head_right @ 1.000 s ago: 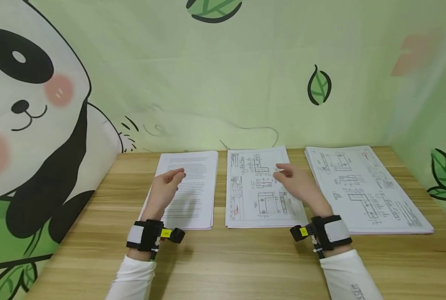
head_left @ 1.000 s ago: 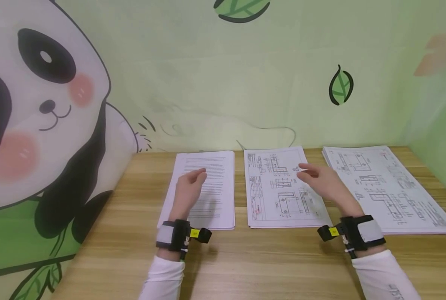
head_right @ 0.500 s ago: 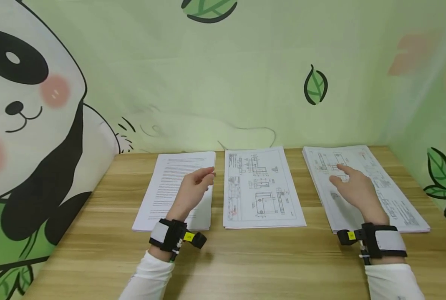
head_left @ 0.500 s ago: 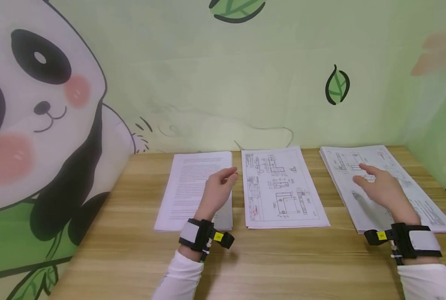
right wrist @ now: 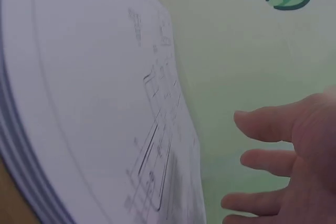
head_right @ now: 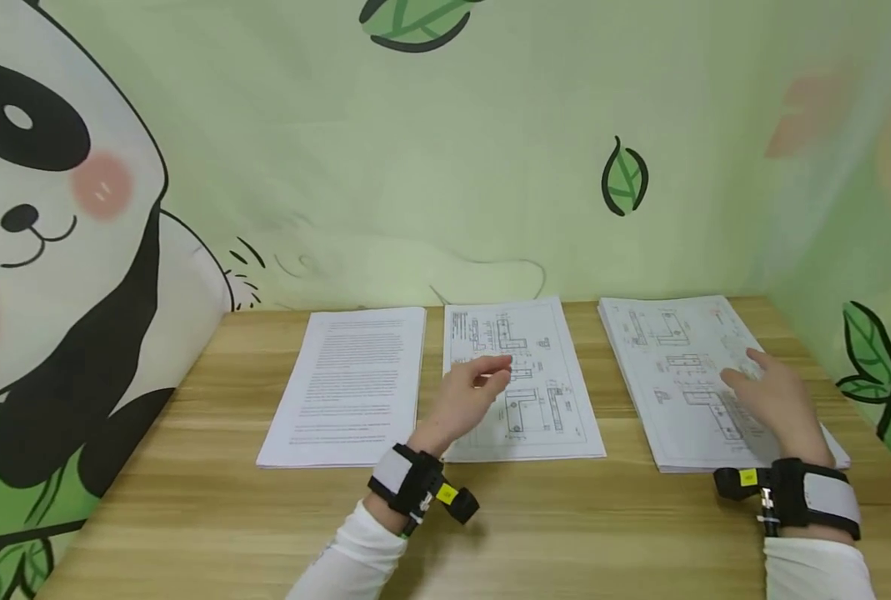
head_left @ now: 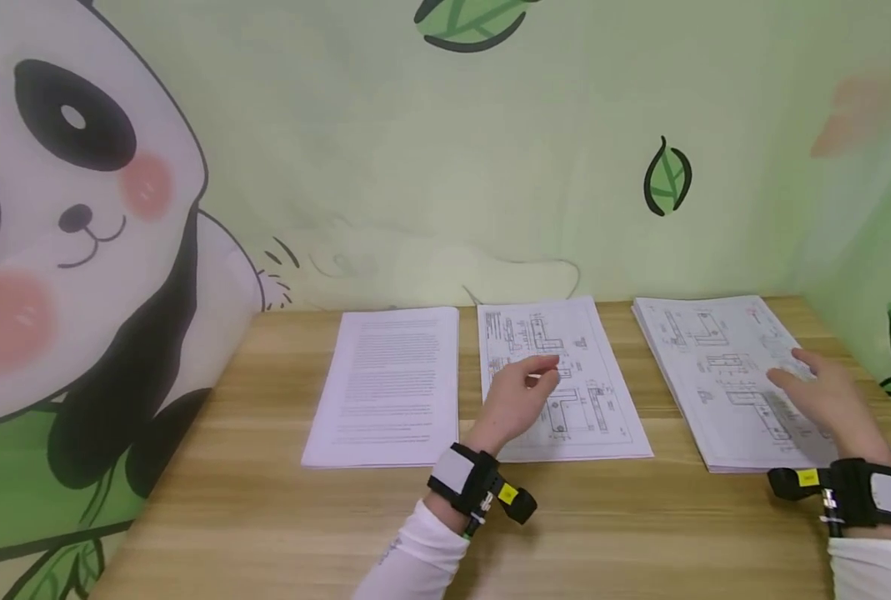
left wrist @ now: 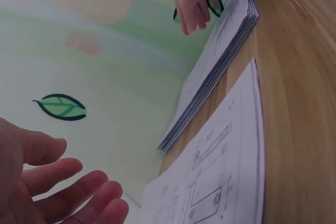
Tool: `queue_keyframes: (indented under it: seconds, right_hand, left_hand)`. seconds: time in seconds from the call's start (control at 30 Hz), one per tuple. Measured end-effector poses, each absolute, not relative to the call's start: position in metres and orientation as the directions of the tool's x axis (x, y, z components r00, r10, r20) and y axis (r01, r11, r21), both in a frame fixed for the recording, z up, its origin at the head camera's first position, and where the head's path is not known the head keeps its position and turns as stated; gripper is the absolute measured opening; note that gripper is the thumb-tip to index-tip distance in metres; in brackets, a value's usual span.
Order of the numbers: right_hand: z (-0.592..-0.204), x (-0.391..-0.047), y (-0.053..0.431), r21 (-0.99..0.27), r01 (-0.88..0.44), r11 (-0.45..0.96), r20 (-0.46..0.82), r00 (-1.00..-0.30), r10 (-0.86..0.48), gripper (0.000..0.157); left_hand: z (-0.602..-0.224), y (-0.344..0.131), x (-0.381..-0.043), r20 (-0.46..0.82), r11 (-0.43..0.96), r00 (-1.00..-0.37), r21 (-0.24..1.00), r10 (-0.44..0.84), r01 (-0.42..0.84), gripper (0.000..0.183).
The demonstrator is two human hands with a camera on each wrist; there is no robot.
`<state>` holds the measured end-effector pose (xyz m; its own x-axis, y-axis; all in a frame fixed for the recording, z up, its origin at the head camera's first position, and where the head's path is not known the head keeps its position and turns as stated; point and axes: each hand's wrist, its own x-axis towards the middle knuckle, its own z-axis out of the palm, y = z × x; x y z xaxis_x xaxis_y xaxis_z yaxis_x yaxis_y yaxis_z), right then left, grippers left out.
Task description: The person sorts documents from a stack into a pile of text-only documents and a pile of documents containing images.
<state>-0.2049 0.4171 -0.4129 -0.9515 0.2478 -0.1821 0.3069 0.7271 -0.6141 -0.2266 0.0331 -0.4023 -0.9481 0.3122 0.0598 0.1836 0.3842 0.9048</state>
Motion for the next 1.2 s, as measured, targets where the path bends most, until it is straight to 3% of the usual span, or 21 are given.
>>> queue_keyframes:
  seconds: [0.4,0.73,1.2]
  right_hand:
    - [-0.424,-0.202,0.428,-0.519,0.501,0.693,-0.241,-0.863,0.444,0.077]
    - [-0.426,-0.200,0.430,-0.498,0.484,0.720,-0.191,-0.871,0.453,0.073]
    - [-0.424,-0.201,0.428,-0.543,0.532,0.650,-0.197,-0.833,0.517,0.067]
  left_hand:
    - [-0.428,0.108,-0.208,-0.098,0.312,-0.906,0.949,0.412,0.040,0.038]
    - [-0.452,0.154,-0.188,-0.198,0.207,-0.835,0.973,0.513,-0.103,0.047]
    - [-0.460,0.168,-0.187,-0.209,0.068,-0.780,0.975,0.590,-0.210,0.049]
